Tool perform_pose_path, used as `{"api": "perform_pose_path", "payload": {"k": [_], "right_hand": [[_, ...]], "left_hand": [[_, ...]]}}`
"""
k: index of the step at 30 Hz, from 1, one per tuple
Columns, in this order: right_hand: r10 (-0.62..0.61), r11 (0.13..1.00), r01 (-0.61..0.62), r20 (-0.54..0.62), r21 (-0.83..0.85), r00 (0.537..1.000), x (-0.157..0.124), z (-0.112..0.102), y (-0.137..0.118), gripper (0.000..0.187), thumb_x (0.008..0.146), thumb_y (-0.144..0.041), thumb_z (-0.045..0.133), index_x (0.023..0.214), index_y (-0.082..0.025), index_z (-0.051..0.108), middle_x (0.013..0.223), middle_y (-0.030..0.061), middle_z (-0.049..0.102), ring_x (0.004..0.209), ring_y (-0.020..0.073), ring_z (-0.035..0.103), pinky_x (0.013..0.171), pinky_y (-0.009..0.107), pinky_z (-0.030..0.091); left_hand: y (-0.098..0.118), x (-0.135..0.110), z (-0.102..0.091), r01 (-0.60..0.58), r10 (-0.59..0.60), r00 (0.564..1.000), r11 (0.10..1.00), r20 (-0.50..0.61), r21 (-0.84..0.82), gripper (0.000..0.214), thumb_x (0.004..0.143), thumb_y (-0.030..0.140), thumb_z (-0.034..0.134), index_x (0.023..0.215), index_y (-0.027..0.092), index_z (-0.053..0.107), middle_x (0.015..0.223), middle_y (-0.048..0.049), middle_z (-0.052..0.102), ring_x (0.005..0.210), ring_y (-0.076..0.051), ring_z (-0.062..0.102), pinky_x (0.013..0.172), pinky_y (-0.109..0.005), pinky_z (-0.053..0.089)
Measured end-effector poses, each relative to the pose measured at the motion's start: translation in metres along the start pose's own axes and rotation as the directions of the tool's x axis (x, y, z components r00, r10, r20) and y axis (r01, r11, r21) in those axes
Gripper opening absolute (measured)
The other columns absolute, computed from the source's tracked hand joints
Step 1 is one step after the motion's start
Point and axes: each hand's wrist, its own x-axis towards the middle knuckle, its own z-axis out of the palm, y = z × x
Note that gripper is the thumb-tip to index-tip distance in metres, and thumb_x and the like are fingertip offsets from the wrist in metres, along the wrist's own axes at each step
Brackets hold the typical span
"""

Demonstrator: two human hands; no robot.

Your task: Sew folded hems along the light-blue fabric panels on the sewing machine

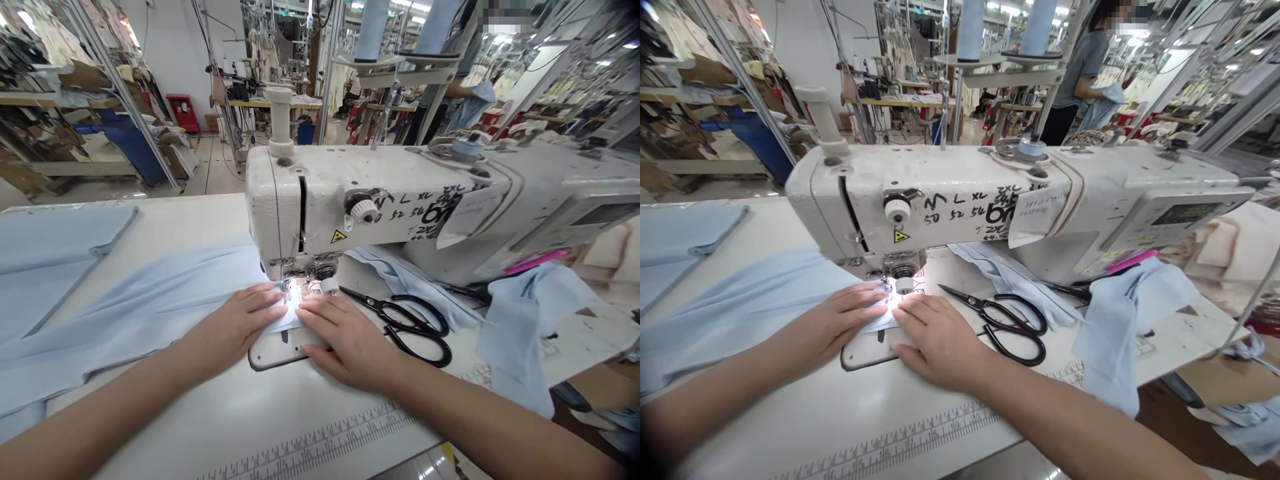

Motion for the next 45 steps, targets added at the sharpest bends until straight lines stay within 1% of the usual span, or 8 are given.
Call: {"api": "perform_pose_path", "payload": {"k": [3, 7, 21, 27, 30, 34, 38, 45], "right_hand": [[0.202, 0.966, -0.190, -0.056, 0.174, 0.978, 0.012, 0.000, 0.007, 0.026, 0.094, -0.034, 0.046, 0.103, -0.015, 0.061, 0.100, 0.0106, 0.067, 0.093, 0.0222, 0.062, 0.080, 0.036, 0.051], [0.442, 0.862, -0.406, -0.058, 0.304, 0.895, 0.029, 0.005, 0.022, 0.025, 0.096, -0.031, 0.041, 0.083, -0.018, 0.057, 0.078, 0.0053, 0.068, 0.073, 0.0199, 0.065, 0.065, 0.030, 0.050], [0.480, 0.865, -0.441, -0.138, 0.241, 0.866, 0.031, 0.018, 0.033, 0.023, 0.095, -0.028, 0.037, 0.087, -0.021, 0.057, 0.077, 0.0051, 0.067, 0.070, 0.0208, 0.063, 0.062, 0.031, 0.048], [0.336, 0.926, -0.316, -0.068, 0.208, 0.939, 0.024, 0.006, 0.026, 0.029, 0.096, -0.030, 0.039, 0.081, -0.018, 0.061, 0.084, 0.0060, 0.067, 0.076, 0.0186, 0.062, 0.067, 0.030, 0.049], [0.082, 0.995, -0.080, -0.023, 0.064, 0.996, 0.019, -0.002, 0.017, 0.023, 0.094, -0.026, 0.045, 0.096, -0.016, 0.066, 0.099, 0.0090, 0.067, 0.090, 0.0202, 0.061, 0.078, 0.032, 0.049], [-0.167, 0.983, 0.171, 0.059, -0.062, 0.984, 0.017, -0.005, 0.008, 0.025, 0.094, -0.024, 0.045, 0.095, -0.015, 0.068, 0.095, 0.0071, 0.069, 0.090, 0.0196, 0.059, 0.087, 0.034, 0.047], [-0.173, 0.980, 0.180, 0.079, -0.091, 0.982, 0.017, -0.004, 0.008, 0.026, 0.094, -0.024, 0.044, 0.091, -0.017, 0.069, 0.092, 0.0058, 0.070, 0.088, 0.0194, 0.060, 0.086, 0.035, 0.046], [-0.051, 0.993, 0.044, -0.070, -0.105, 0.996, 0.017, -0.014, 0.020, 0.028, 0.093, -0.022, 0.042, 0.092, -0.015, 0.069, 0.088, 0.0083, 0.070, 0.082, 0.0205, 0.060, 0.077, 0.035, 0.048]], "left_hand": [[0.001, 0.000, -0.001, 0.010, -0.010, 1.000, 1.000, 0.002, 0.000, 0.033, 0.100, 0.021, 0.032, 0.122, 0.023, 0.056, 0.128, -0.0066, 0.058, 0.126, -0.023, 0.046, 0.101, -0.044, 0.046], [0.002, 0.000, -0.002, 0.012, -0.013, 1.000, 1.000, -0.006, -0.019, 0.033, 0.098, 0.017, 0.032, 0.120, 0.023, 0.056, 0.129, -0.0081, 0.055, 0.127, -0.023, 0.044, 0.100, -0.043, 0.046], [0.001, -0.001, 0.001, -0.015, 0.015, 1.000, 1.000, -0.002, 0.008, 0.030, 0.100, 0.018, 0.030, 0.119, 0.023, 0.053, 0.127, -0.0083, 0.055, 0.126, -0.023, 0.044, 0.099, -0.042, 0.046], [0.001, -0.001, 0.000, -0.030, 0.030, 0.999, 0.999, -0.018, 0.024, 0.031, 0.100, 0.020, 0.030, 0.119, 0.024, 0.055, 0.126, -0.0081, 0.056, 0.125, -0.023, 0.045, 0.097, -0.042, 0.046], [0.003, -0.003, 0.001, -0.062, 0.064, 0.998, 0.997, -0.031, 0.039, 0.031, 0.098, 0.017, 0.034, 0.119, 0.023, 0.055, 0.125, -0.0082, 0.058, 0.122, -0.024, 0.046, 0.095, -0.042, 0.047], [0.008, -0.004, -0.001, -0.106, 0.106, 0.994, 0.994, -0.003, -0.007, 0.035, 0.096, 0.010, 0.036, 0.123, 0.022, 0.054, 0.121, -0.0073, 0.060, 0.111, -0.019, 0.054, 0.093, -0.036, 0.048], [0.009, -0.003, -0.003, -0.088, 0.088, 0.996, 0.995, 0.009, -0.040, 0.037, 0.096, 0.010, 0.034, 0.120, 0.024, 0.057, 0.119, -0.0062, 0.062, 0.107, -0.019, 0.055, 0.090, -0.035, 0.049], [0.005, -0.003, -0.001, -0.060, 0.061, 0.998, 0.997, 0.022, -0.050, 0.037, 0.094, 0.009, 0.036, 0.118, 0.025, 0.059, 0.121, -0.0052, 0.061, 0.111, -0.020, 0.053, 0.092, -0.037, 0.049]]}}
